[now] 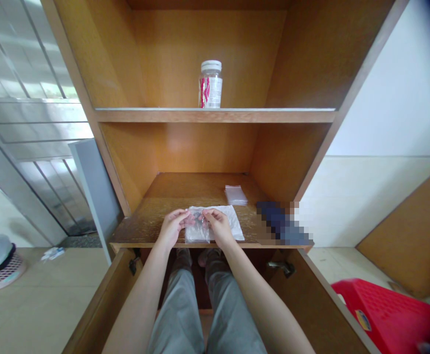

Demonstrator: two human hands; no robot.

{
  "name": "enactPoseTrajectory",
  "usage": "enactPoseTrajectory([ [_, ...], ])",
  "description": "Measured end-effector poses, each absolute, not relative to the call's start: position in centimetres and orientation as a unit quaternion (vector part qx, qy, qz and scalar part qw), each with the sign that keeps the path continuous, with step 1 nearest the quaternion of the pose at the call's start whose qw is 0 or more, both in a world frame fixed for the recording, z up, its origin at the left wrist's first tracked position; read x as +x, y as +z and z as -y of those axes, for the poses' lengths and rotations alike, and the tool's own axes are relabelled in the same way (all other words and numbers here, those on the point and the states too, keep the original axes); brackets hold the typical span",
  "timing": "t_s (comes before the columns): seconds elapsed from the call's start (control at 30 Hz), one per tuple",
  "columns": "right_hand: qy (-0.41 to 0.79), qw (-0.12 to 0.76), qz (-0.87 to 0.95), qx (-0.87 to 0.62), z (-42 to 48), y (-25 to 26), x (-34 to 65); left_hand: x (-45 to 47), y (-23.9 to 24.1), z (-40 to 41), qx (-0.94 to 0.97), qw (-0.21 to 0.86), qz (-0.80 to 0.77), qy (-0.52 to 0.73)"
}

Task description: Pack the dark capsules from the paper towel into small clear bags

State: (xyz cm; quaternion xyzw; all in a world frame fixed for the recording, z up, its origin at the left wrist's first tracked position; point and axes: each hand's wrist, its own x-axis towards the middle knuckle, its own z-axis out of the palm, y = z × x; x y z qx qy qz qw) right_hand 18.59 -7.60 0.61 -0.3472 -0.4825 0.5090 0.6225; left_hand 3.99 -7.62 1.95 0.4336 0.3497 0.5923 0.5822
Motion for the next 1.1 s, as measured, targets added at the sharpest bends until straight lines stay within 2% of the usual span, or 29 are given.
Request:
enactPoseTrajectory([
  [0.37,0.526,0.63,0.459,-0.341,7.47,0.51,18.44,3.98,2.28,7.9,0.44,0.597,-0.344,0.576],
  [0.6,0.514,0.596,0.513,-0.342,7.86,0.86,18.31,4.13,1.54,7.69,0.508,0.539,-0.382,0.553],
  [0.9,0.499,0.596,0.53,-0.339,7.73,0.56,18.33,4.29,1.71,7.94,0.538,0.5,-0.404,0.545],
  [1.1,0.441,0.654,0.524,-0.323,7.95,0.78,18.13,4.31,1.87,7.69,0.459,0.537,-0.383,0.595],
])
